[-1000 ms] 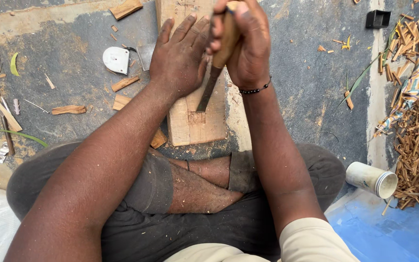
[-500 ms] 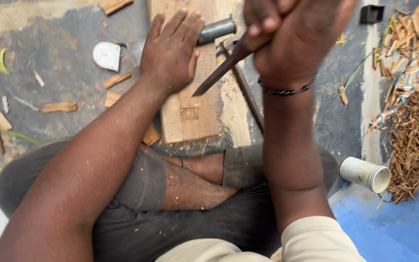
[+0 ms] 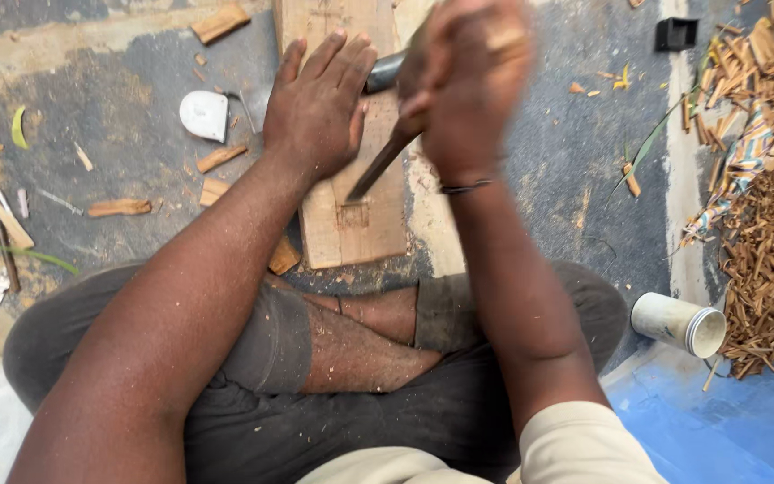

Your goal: The person sits on the floor and uses a chisel and hammer to carve a rectangular recess into a wooden plank. They repeatedly strike the chisel to remove wood chips, occasionally clearing debris by hand and adjusting the chisel's position to refine the cut.

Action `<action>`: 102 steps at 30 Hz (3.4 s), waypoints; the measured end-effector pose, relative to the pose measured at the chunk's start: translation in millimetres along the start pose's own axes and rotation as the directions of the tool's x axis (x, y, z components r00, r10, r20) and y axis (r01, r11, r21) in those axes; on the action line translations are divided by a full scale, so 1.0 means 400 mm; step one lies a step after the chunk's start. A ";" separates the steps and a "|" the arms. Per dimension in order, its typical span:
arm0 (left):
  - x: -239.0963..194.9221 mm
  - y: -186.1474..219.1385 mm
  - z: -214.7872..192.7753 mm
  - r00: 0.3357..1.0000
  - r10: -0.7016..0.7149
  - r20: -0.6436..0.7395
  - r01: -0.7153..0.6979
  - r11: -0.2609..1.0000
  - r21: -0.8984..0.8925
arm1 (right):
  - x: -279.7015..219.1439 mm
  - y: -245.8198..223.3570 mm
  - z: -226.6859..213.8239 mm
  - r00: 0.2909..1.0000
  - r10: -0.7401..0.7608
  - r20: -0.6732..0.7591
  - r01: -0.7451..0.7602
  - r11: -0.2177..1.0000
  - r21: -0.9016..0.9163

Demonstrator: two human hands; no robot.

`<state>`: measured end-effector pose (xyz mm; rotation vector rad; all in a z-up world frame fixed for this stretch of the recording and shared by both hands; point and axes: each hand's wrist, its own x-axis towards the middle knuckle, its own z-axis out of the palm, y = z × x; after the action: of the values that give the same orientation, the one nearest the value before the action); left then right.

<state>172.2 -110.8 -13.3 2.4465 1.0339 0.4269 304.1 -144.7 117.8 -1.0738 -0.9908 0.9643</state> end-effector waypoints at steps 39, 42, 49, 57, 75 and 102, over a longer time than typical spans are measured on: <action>-0.004 -0.001 -0.002 0.999 0.018 -0.034 -0.018 1.000 -0.012 | -0.037 -0.027 -0.015 0.958 -0.279 0.070 0.285 0.886 -0.365; -0.014 -0.005 0.013 0.999 0.016 -0.035 -0.016 1.000 -0.015 | -0.034 -0.146 -0.066 0.954 -0.301 0.016 0.292 0.909 -0.298; -0.001 0.013 -0.021 0.999 0.006 -0.047 -0.012 0.993 -0.119 | -0.058 0.031 0.016 0.991 0.034 -0.129 -0.045 0.996 -0.081; -0.004 0.003 -0.018 0.999 0.021 -0.046 -0.024 0.998 -0.057 | -0.040 -0.012 0.021 0.959 -0.256 0.118 0.280 0.908 -0.312; -0.004 -0.003 -0.004 0.999 0.013 -0.042 -0.015 0.999 -0.039 | -0.045 -0.011 -0.003 0.979 -0.199 0.048 0.203 0.922 -0.329; -0.032 0.012 -0.001 0.999 0.018 -0.033 -0.021 0.995 -0.094 | -0.084 -0.030 0.019 0.994 -0.106 0.007 0.102 0.938 -0.331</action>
<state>166.3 -123.1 -11.9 2.3749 0.9811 0.5112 289.5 -177.0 125.4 -1.2889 -1.2176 0.7180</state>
